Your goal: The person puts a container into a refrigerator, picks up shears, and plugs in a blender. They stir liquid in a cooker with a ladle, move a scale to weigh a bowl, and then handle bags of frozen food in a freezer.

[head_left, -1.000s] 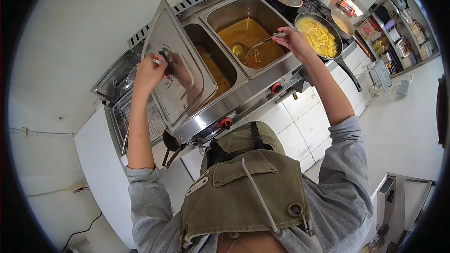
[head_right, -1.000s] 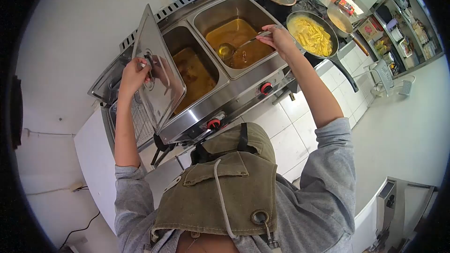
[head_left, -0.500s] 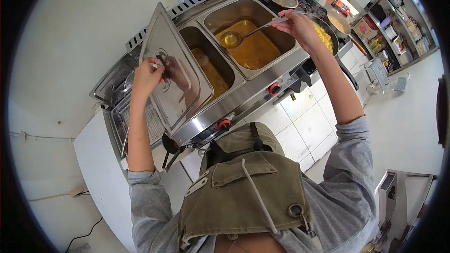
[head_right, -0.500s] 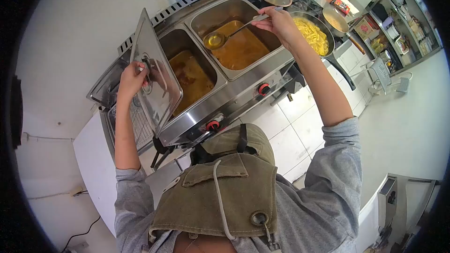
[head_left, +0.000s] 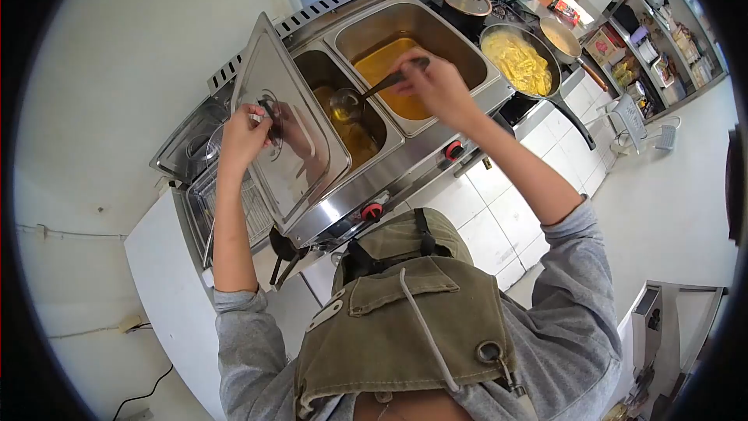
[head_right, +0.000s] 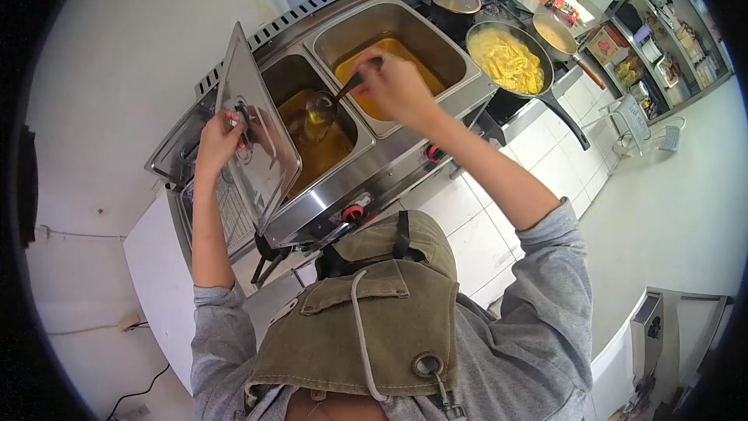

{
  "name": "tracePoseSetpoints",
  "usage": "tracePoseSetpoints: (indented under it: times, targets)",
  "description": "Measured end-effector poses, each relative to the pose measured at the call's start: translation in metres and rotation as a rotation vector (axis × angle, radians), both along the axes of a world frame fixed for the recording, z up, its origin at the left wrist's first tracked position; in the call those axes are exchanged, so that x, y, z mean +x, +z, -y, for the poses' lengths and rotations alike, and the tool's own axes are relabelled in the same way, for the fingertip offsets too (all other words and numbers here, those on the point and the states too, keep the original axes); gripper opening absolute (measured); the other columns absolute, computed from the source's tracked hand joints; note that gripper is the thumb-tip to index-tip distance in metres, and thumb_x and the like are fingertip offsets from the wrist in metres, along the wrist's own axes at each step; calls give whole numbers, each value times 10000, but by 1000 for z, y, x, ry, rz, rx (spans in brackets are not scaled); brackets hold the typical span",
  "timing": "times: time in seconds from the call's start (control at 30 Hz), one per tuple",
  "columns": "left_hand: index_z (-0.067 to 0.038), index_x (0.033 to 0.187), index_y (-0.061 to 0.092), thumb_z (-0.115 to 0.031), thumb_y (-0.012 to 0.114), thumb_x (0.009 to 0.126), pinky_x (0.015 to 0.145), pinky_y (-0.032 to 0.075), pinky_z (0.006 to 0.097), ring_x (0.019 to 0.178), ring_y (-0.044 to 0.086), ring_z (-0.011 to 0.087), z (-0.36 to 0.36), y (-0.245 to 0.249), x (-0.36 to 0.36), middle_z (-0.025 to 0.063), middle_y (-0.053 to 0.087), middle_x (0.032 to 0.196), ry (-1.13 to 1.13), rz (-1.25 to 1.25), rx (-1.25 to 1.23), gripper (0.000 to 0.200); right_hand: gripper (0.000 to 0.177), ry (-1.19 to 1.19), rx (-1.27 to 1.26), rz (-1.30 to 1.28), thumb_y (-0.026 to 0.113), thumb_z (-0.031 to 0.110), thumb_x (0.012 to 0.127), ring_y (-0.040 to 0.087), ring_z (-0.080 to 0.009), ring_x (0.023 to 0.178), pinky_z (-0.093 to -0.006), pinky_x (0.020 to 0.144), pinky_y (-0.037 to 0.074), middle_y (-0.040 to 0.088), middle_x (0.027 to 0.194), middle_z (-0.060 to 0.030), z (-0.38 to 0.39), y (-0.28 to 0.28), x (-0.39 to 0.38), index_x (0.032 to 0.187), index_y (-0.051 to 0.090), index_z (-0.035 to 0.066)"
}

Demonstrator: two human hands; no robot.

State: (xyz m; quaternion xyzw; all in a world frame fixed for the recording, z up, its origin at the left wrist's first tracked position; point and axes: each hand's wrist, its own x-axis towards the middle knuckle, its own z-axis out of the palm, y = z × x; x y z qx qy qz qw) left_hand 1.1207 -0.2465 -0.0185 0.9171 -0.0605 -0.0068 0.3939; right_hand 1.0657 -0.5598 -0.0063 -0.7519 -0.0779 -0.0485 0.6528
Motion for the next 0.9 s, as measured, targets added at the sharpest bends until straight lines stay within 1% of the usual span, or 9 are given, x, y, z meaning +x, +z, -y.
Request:
tracePoseSetpoints:
  times: [0.07,0.13,0.17,0.23,0.37,0.43,0.6,0.8,0.9]
  targets:
    - [34,887,504,-98,572,758,436,426,253,463,565,134,-1,0,0,89,557,549,-3,8,2,196,110,20,-188,109,443,60,851,633,-210,800,-278,652,510,575,886,-126,-12,-3,-16,924,518,25]
    - [31,884,505,-92,574,758,435,427,254,464,567,136,1,2,-2,90,557,549,6,4,-13,189,118,158,-576,524,495,40,809,619,-248,786,-307,645,501,582,935,-145,-20,-4,-30,925,514,38]
    - [31,884,505,-92,574,758,435,427,254,464,567,136,0,2,-1,90,557,549,7,3,-12,189,118,160,-574,524,495,40,809,619,-248,786,-307,645,501,582,935,-145,-22,-3,-37,925,514,38]
    - [29,881,505,-85,577,758,435,428,254,461,567,136,-1,0,0,90,556,548,4,14,11,183,107,370,-868,658,477,17,817,589,-292,793,-284,695,503,550,1086,-114,-21,0,-49,916,514,36]
    - [29,881,505,-84,582,756,438,428,252,460,565,136,-3,-4,3,89,556,548,7,0,3,185,125,302,-699,599,508,53,811,611,-254,816,-318,677,489,588,967,-141,-8,-2,-45,935,511,35]
    - [30,881,505,-89,580,755,443,428,251,460,565,136,-1,-3,1,89,556,545,13,-5,5,189,105,-31,-213,440,474,62,850,627,-187,792,-283,673,493,598,923,-120,5,-6,-26,936,517,20]
    - [29,881,499,-87,556,770,437,415,249,457,552,125,3,1,-2,73,544,533,11,-3,23,171,154,-332,152,246,396,72,897,631,-143,759,-261,649,478,613,825,-78,68,-27,21,928,528,0]
    - [28,873,499,-93,569,753,440,422,252,454,559,133,3,-2,0,87,555,535,19,-11,-10,184,159,-417,-357,186,407,104,899,636,-155,732,-251,626,481,614,816,-85,110,-69,42,941,528,9]
    - [27,870,499,-91,568,754,440,422,252,454,559,133,0,-7,4,87,555,534,14,-9,-23,179,174,-367,-320,102,398,109,901,637,-155,741,-250,624,483,614,815,-89,112,-82,45,945,532,7]
